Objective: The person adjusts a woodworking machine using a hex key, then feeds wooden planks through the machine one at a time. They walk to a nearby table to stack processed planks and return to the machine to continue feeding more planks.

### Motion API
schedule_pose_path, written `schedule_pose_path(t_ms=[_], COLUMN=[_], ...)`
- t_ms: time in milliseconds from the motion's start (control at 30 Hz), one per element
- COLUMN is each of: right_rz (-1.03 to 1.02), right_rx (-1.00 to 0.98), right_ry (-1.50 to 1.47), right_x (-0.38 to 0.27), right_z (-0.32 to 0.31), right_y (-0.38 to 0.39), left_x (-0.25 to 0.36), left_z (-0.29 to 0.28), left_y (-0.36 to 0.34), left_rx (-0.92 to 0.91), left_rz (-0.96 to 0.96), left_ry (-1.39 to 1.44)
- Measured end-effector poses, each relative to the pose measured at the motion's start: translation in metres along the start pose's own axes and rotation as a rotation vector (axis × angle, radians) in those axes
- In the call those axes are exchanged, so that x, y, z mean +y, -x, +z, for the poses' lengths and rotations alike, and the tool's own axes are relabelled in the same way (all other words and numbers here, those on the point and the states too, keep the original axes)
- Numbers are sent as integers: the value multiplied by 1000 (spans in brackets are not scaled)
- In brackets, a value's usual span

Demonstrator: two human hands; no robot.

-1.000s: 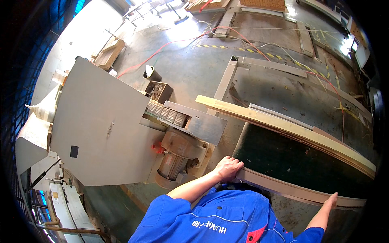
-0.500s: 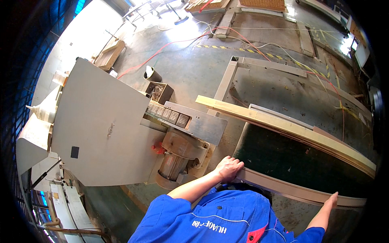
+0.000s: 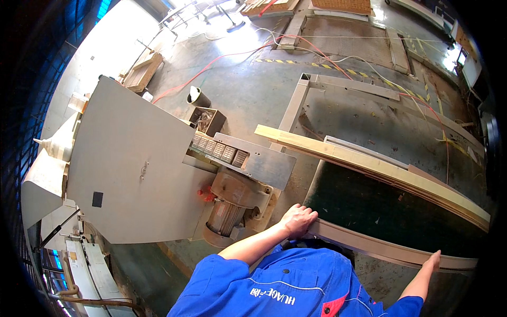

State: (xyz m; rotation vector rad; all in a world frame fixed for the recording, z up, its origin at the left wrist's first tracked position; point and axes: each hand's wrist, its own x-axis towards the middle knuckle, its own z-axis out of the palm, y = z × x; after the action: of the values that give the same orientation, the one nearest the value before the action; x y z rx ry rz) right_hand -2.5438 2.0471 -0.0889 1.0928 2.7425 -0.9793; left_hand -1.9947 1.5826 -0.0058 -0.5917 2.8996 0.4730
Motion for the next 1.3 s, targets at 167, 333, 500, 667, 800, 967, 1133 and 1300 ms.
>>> schedule_pose_path(t_ms=[167,333,500,667,800,967,1133,1300], right_rz=[-27,-34,33,-29,-78,2,-68,-76], right_rx=[-77,-101,0,-71,-93,-11,-27,-39], right_ry=[9,1,-48,-11,41,19,17,-11], right_x=[3,0,-14,8,8,-2,18,15], right_z=[-4,-8,-7,-6,1,-4,4,1], right_y=[-9,-2,33,-26,-17,10,-53,-55], left_x=[0,-1,1,-1,-15,-112,-206,-258], left_z=[-3,-1,-3,-25,-34,7,30,35], left_y=[-1,-1,1,1,36,70,108,111], left_rx=[-21,-28,-15,119,605,1176,1387,1395], left_rz=[5,4,-10,103,-169,-897,-1121,-1304], left_ry=[8,11,11,167,507,1203,1573,1808])
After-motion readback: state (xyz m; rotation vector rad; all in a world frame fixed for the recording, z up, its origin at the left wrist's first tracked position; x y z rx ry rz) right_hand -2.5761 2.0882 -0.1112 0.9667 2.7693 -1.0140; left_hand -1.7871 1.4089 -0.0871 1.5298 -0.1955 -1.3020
